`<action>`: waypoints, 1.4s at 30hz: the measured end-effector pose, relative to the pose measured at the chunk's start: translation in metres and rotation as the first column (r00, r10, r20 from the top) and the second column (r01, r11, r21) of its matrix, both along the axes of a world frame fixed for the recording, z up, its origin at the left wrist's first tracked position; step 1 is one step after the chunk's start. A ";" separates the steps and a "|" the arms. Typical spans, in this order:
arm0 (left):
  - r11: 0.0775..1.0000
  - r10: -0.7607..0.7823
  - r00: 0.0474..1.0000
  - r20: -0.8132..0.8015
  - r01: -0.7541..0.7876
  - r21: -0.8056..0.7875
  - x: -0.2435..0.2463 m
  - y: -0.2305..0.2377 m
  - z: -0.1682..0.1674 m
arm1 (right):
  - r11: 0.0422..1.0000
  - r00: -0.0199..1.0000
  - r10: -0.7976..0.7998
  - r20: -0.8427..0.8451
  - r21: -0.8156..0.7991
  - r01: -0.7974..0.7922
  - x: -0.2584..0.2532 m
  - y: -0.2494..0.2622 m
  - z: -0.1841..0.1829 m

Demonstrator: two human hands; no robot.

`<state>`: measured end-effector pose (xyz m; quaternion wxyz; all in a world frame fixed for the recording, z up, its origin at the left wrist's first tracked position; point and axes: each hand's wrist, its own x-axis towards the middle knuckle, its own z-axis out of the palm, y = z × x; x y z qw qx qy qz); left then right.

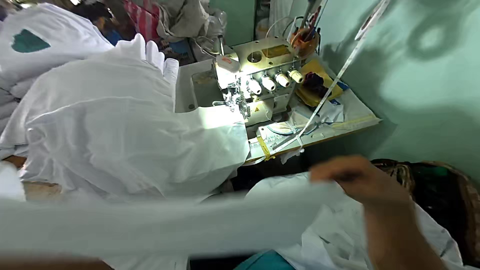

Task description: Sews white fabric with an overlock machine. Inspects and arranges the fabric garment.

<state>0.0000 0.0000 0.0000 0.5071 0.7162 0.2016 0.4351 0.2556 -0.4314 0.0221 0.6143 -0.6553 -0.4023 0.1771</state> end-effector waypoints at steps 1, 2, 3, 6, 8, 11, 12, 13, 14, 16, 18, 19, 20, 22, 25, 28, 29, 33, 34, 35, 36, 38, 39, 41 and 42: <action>0.985 0.171 0.968 -0.186 -0.171 0.017 0.061 0.035 0.039 | 0.988 0.969 -0.136 -0.206 0.042 0.148 0.010 0.029 -0.004; 0.958 0.282 0.903 -0.324 -0.281 0.048 0.113 0.068 0.067 | 0.963 0.900 -0.238 -0.365 0.034 0.269 0.023 0.059 -0.008; 0.940 0.339 0.864 -0.373 -0.329 0.093 0.151 0.092 0.083 | 0.940 0.844 -0.311 -0.437 -0.006 0.342 0.038 0.086 -0.013; 0.957 0.150 0.895 -0.420 -0.024 0.290 0.210 0.055 0.081 | 0.866 0.779 -0.481 -0.403 -0.083 0.493 0.074 0.145 -0.041; 0.849 -0.082 0.874 -0.479 0.313 0.426 0.239 0.004 0.053 | 0.824 0.757 -0.554 -0.347 -0.100 0.558 0.082 0.161 -0.063; 0.617 -0.350 0.742 -0.571 0.642 0.455 0.281 -0.040 0.002 | 0.837 0.737 -0.543 -0.403 -0.188 0.514 0.075 0.159 -0.079; 0.577 -0.387 0.706 -0.593 0.687 0.442 0.292 -0.050 -0.007 | 0.858 0.737 -0.511 -0.443 -0.210 0.469 0.070 0.156 -0.083; 0.553 -0.406 0.685 -0.604 0.711 0.435 0.302 -0.058 -0.011 | 0.877 0.734 -0.479 -0.480 -0.238 0.417 0.066 0.152 -0.087; 0.538 -0.418 0.672 -0.611 0.725 0.429 0.311 -0.062 -0.012 | 0.892 0.736 -0.453 -0.503 -0.260 0.371 0.060 0.147 -0.093; 0.521 -0.433 0.647 -0.627 0.748 0.412 0.321 -0.067 -0.010 | 0.907 0.739 -0.421 -0.527 -0.273 0.322 0.046 0.141 -0.104; 0.503 -0.443 0.646 -0.622 0.753 0.424 0.321 -0.069 -0.008 | 0.913 0.715 -0.408 -0.567 -0.254 0.320 0.033 0.138 -0.108; 0.490 -0.448 0.658 -0.605 0.747 0.449 0.318 -0.070 -0.006 | 0.912 0.700 -0.410 -0.585 -0.235 0.337 0.027 0.137 -0.107; 0.472 -0.444 0.686 -0.576 0.726 0.500 0.311 -0.072 -0.002 | 0.909 0.695 -0.412 -0.589 -0.215 0.358 0.023 0.136 -0.106; 0.392 -0.417 0.727 -0.545 0.685 0.614 0.286 -0.084 0.018 | 0.899 0.712 -0.431 -0.554 -0.195 0.393 0.019 0.131 -0.104; 0.257 -0.381 0.751 -0.539 0.646 0.719 0.253 -0.103 0.034 | 0.829 0.766 -0.558 -0.319 -0.197 0.523 0.025 0.128 -0.115; 0.284 -0.387 0.784 -0.486 0.603 0.746 0.254 -0.097 0.023 | 0.804 0.787 -0.593 -0.168 -0.167 0.570 0.035 0.128 -0.126; 0.327 -0.415 0.767 -0.490 0.628 0.707 0.256 -0.092 0.021 | 0.814 0.795 -0.579 -0.181 -0.183 0.551 0.038 0.127 -0.126; 0.429 -0.522 0.718 -0.461 0.688 0.585 0.269 -0.077 0.009 | 0.833 0.776 -0.552 -0.305 -0.245 0.496 0.034 0.126 -0.127; 0.463 -0.538 0.729 -0.424 0.675 0.574 0.276 -0.074 0.003 | 0.825 0.754 -0.565 -0.334 -0.238 0.513 0.032 0.126 -0.127; 0.494 -0.556 0.739 -0.380 0.662 0.564 0.284 -0.072 -0.003 | 0.819 0.735 -0.572 -0.365 -0.219 0.530 0.030 0.127 -0.127; 0.511 -0.576 0.739 -0.350 0.660 0.551 0.291 -0.071 -0.007 | 0.816 0.718 -0.574 -0.395 -0.196 0.544 0.028 0.127 -0.127; 0.521 -0.604 0.725 -0.330 0.673 0.525 0.307 -0.071 -0.010 | 0.807 0.702 -0.577 -0.417 -0.161 0.568 0.026 0.129 -0.126; 0.526 -0.612 0.719 -0.330 0.681 0.510 0.315 -0.071 -0.012 | 0.802 0.701 -0.583 -0.411 -0.153 0.577 0.026 0.130 -0.127; 0.531 -0.637 0.692 -0.341 0.714 0.456 0.329 -0.068 -0.017 | 0.798 0.698 -0.588 -0.409 -0.152 0.583 0.023 0.131 -0.128; 0.531 -0.655 0.671 -0.347 0.736 0.421 0.332 -0.066 -0.020 | 0.806 0.709 -0.580 -0.401 -0.155 0.571 0.020 0.130 -0.127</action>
